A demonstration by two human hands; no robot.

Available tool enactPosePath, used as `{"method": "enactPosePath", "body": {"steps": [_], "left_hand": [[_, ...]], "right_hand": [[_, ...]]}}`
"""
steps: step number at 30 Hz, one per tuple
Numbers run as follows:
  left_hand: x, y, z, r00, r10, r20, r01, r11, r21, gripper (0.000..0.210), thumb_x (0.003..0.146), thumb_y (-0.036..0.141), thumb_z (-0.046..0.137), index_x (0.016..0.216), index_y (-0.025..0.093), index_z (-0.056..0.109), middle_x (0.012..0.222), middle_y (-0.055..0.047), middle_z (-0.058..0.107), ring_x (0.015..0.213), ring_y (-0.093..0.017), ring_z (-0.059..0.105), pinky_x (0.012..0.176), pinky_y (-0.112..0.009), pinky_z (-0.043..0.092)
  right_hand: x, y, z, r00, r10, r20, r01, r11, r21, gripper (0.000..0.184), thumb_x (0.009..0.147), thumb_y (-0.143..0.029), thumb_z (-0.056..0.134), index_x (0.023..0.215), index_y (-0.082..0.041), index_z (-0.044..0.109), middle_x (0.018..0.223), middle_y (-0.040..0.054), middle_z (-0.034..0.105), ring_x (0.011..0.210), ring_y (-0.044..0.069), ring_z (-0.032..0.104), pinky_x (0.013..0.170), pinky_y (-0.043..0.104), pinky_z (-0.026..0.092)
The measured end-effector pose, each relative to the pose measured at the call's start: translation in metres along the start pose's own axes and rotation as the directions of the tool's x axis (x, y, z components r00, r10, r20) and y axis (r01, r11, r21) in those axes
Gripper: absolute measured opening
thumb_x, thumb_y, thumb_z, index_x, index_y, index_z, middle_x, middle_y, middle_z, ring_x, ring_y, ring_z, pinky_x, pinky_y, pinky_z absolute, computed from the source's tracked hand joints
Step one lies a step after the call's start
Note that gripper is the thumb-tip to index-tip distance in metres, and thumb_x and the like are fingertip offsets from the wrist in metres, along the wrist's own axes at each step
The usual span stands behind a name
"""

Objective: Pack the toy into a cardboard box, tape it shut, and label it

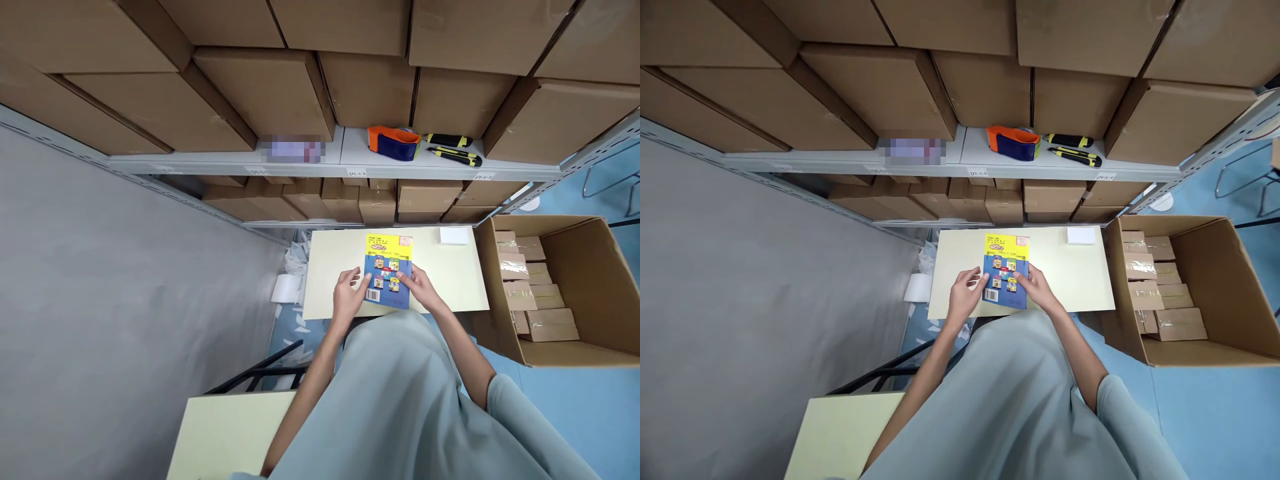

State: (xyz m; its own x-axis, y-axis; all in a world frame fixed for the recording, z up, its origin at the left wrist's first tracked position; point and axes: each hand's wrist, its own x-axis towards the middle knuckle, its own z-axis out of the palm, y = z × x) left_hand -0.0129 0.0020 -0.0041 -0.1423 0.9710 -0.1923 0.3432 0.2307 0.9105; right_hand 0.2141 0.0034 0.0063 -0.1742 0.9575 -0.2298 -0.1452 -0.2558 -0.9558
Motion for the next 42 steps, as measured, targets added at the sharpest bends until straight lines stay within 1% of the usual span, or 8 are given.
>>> {"method": "enactPosePath", "body": {"steps": [4, 6, 16, 22, 26, 30, 37, 42], "left_hand": [[0.013, -0.009, -0.012, 0.92, -0.171, 0.353, 0.301, 0.884, -0.358, 0.074, 0.076, 0.076, 0.085, 0.117, 0.014, 0.082, 0.114, -0.015, 0.083, 0.102, -0.03, 0.079, 0.099, -0.046, 0.063], [0.009, -0.009, -0.011, 0.9, -0.177, 0.398, 0.344, 0.85, -0.4, 0.073, 0.07, 0.073, 0.091, 0.114, 0.014, 0.083, 0.109, -0.015, 0.085, 0.1, -0.031, 0.081, 0.1, -0.047, 0.063], [-0.02, -0.002, -0.006, 0.96, -0.106, 0.258, 0.208, 0.888, -0.41, 0.069, 0.074, 0.07, 0.09, 0.114, 0.014, 0.084, 0.111, -0.015, 0.085, 0.105, -0.034, 0.082, 0.102, -0.051, 0.065], [-0.026, 0.01, 0.002, 0.995, -0.084, 0.043, 0.094, 0.931, -0.353, 0.065, 0.08, 0.067, 0.085, 0.117, 0.014, 0.084, 0.116, -0.014, 0.084, 0.107, -0.035, 0.082, 0.102, -0.051, 0.066], [-0.038, 0.024, 0.01, 0.99, 0.113, -0.084, -0.121, 0.988, -0.094, 0.04, 0.098, 0.051, 0.071, 0.123, 0.023, 0.084, 0.118, -0.006, 0.085, 0.105, -0.03, 0.083, 0.101, -0.044, 0.066], [-0.056, 0.033, 0.021, 0.956, 0.286, -0.056, -0.284, 0.958, 0.045, 0.028, 0.099, 0.039, 0.07, 0.119, 0.027, 0.086, 0.125, -0.006, 0.083, 0.116, -0.03, 0.08, 0.11, -0.042, 0.062], [-0.066, 0.038, 0.021, 0.964, 0.252, 0.084, -0.244, 0.965, -0.091, 0.034, 0.091, 0.039, 0.082, 0.124, 0.031, 0.084, 0.137, -0.007, 0.078, 0.133, -0.034, 0.071, 0.127, -0.052, 0.049], [-0.029, 0.02, -0.013, 0.993, 0.094, -0.073, -0.099, 0.992, -0.074, 0.058, 0.084, 0.055, 0.087, 0.131, 0.022, 0.079, 0.148, -0.014, 0.071, 0.146, -0.036, 0.059, 0.129, -0.053, 0.041]], "right_hand": [[-0.009, -0.009, -0.004, 0.998, 0.037, 0.049, -0.038, 0.999, 0.03, 0.059, 0.09, -0.066, 0.079, 0.133, -0.027, 0.073, 0.138, 0.0075, 0.077, 0.131, 0.033, 0.07, 0.113, 0.051, 0.058], [-0.01, -0.005, -0.004, 0.999, 0.041, 0.032, -0.042, 0.999, 0.027, 0.061, 0.088, -0.069, 0.08, 0.132, -0.027, 0.074, 0.137, 0.0079, 0.078, 0.131, 0.034, 0.07, 0.113, 0.052, 0.058], [-0.012, 0.015, -0.004, 0.997, 0.064, -0.044, -0.065, 0.998, -0.017, 0.067, 0.085, -0.073, 0.079, 0.13, -0.024, 0.073, 0.133, 0.0115, 0.079, 0.124, 0.036, 0.074, 0.111, 0.058, 0.059], [-0.007, 0.018, 0.007, 0.923, -0.096, -0.372, -0.021, 0.954, -0.298, 0.085, 0.086, -0.074, 0.076, 0.15, -0.02, 0.06, 0.163, 0.0218, 0.055, 0.145, 0.04, 0.06, 0.116, 0.059, 0.055], [-0.01, 0.01, 0.031, 0.973, -0.005, -0.232, -0.036, 0.984, -0.173, 0.089, 0.087, -0.074, 0.075, 0.158, -0.023, 0.054, 0.162, 0.0194, 0.057, 0.137, 0.037, 0.068, 0.108, 0.051, 0.063], [-0.015, 0.002, 0.049, 0.986, -0.033, -0.163, 0.013, 0.992, -0.122, 0.077, 0.087, -0.071, 0.078, 0.146, -0.024, 0.064, 0.147, 0.0132, 0.07, 0.125, 0.033, 0.075, 0.103, 0.047, 0.065], [-0.016, 0.0, 0.035, 0.984, 0.011, -0.176, -0.011, 1.0, 0.0, 0.066, 0.083, -0.079, 0.076, 0.117, -0.023, 0.077, 0.108, 0.0096, 0.084, 0.105, 0.034, 0.078, 0.096, 0.049, 0.066], [-0.019, -0.009, 0.007, 0.995, 0.1, -0.015, -0.099, 0.993, 0.064, 0.066, 0.083, -0.075, 0.08, 0.124, -0.024, 0.077, 0.115, 0.0083, 0.084, 0.099, 0.031, 0.08, 0.082, 0.042, 0.067]]}}
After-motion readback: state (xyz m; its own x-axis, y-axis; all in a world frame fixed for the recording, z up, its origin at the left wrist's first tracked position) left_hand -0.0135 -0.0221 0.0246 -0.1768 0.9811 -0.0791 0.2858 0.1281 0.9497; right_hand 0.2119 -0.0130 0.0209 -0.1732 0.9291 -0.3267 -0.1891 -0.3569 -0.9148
